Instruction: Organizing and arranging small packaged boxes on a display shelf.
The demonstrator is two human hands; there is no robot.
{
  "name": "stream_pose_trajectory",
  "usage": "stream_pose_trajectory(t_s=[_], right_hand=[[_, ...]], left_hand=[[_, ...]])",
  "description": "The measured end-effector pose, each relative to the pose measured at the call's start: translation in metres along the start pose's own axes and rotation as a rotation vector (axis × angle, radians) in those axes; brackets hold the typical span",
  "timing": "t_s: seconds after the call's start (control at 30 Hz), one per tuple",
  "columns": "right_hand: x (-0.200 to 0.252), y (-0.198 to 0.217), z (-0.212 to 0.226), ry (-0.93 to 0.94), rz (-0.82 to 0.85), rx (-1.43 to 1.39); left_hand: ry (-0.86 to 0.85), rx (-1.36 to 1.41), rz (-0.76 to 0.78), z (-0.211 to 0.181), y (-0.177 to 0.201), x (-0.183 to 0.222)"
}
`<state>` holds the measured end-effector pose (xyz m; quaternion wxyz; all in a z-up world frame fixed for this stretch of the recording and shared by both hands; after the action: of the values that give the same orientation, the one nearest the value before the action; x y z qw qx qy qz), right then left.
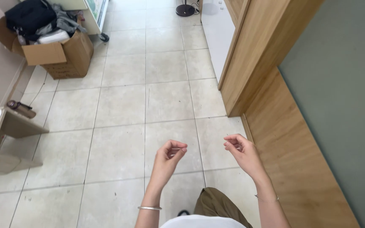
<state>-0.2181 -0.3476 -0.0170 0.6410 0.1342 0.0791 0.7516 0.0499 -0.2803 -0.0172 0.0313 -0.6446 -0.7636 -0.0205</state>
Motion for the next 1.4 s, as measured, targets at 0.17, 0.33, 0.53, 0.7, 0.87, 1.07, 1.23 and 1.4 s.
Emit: stream_pose_trajectory(t_s=[0.17, 0.33, 0.53, 0.7, 0.87, 1.07, 1.23, 1.4], right_hand=[[-0.145, 0.005, -0.016, -0.011, 0.008, 0.025], [-0.309, 0.022, -0.002, -0.008, 0.016, 0.047], [-0.487, 0.041, 0.025, -0.03, 0.024, 0.089], [-0.614, 0.033, 0.038, -0.032, 0.076, 0.115], [-0.758, 0.016, 0.041, -0.056, 0.062, 0.099], [-0.935, -0.01, 0.083, -0.019, 0.02, 0.152], [-1.061, -0.027, 0.103, -0.042, 0.012, 0.164], [-1.178, -0.037, 0.086, -0.165, 0.005, 0.161]], left_hand=[[0.051, 0.025, 0.014, 0.014, -0.016, -0.141], [0.047, 0.049, -0.032, 0.017, -0.029, -0.292], [0.069, 0.054, -0.095, 0.005, -0.044, -0.458], [0.167, 0.15, -0.136, 0.022, -0.041, -0.583], [0.163, 0.123, -0.121, 0.029, -0.016, -0.736], [0.069, 0.129, -0.083, -0.007, 0.019, -0.94], [0.053, 0.101, -0.045, -0.029, 0.03, -1.084], [0.09, 0.101, 0.025, -0.023, 0.016, -1.209]])
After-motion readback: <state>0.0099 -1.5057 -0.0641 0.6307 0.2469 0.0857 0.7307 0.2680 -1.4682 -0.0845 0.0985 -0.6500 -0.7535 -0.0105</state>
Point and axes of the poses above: each hand's wrist, its own x-axis away from the middle knuckle, its own y-axis out of the back of the hand, z = x × y, the point moved 9 cm from there along -x, towards the middle knuckle, and after that the axes turned 2 degrees about -y, right-handed, at the moved point
